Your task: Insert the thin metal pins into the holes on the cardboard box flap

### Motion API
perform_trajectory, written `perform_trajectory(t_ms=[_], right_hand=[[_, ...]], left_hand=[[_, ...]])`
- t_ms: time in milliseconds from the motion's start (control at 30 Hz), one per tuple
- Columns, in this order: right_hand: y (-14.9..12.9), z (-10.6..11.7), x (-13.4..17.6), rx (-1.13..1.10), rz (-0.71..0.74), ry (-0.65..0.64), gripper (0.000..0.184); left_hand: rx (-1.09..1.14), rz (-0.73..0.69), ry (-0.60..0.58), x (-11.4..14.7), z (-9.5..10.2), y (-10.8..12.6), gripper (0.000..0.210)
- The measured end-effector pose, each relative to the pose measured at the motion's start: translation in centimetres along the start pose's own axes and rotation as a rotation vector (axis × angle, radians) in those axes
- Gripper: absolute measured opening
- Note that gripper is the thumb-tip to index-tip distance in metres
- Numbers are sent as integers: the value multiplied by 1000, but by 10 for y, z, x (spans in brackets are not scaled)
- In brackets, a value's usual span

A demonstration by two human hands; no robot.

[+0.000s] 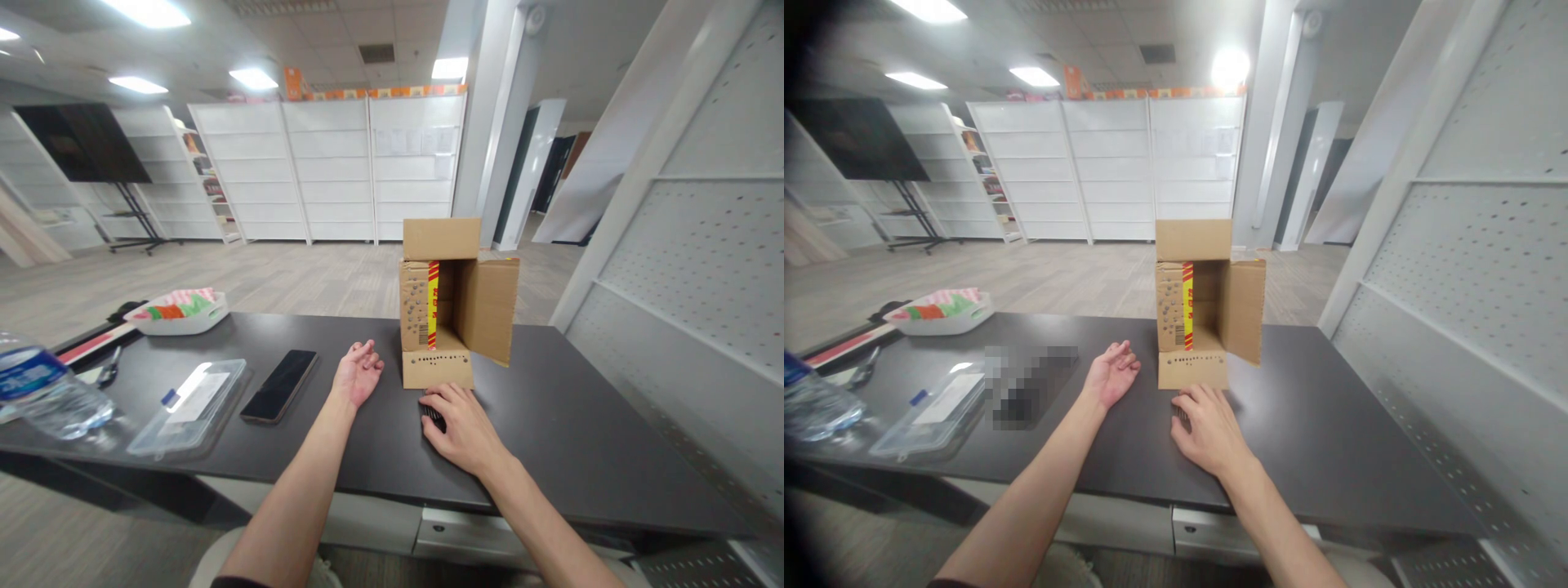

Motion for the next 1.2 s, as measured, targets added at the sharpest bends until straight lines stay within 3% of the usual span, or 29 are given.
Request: perform_trajectory(t_ms=[467, 1200], right_hand=[[-3, 2, 0, -22, 38, -19, 36], [-2, 0, -1, -24, 34, -45, 32]], left_hand=[[16, 2, -1, 1, -1, 0, 27], [19, 3, 0, 0, -1, 1, 27]])
Point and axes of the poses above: each hand's wrist, its own x-axis away from the middle knuckle, its own z-axis out of the back of the hand, y = z × x, the point moved 3 cm from there along -x, towards the middle knuckle, and after that the axes turned 5 degrees about z, right-handed, at the moved point
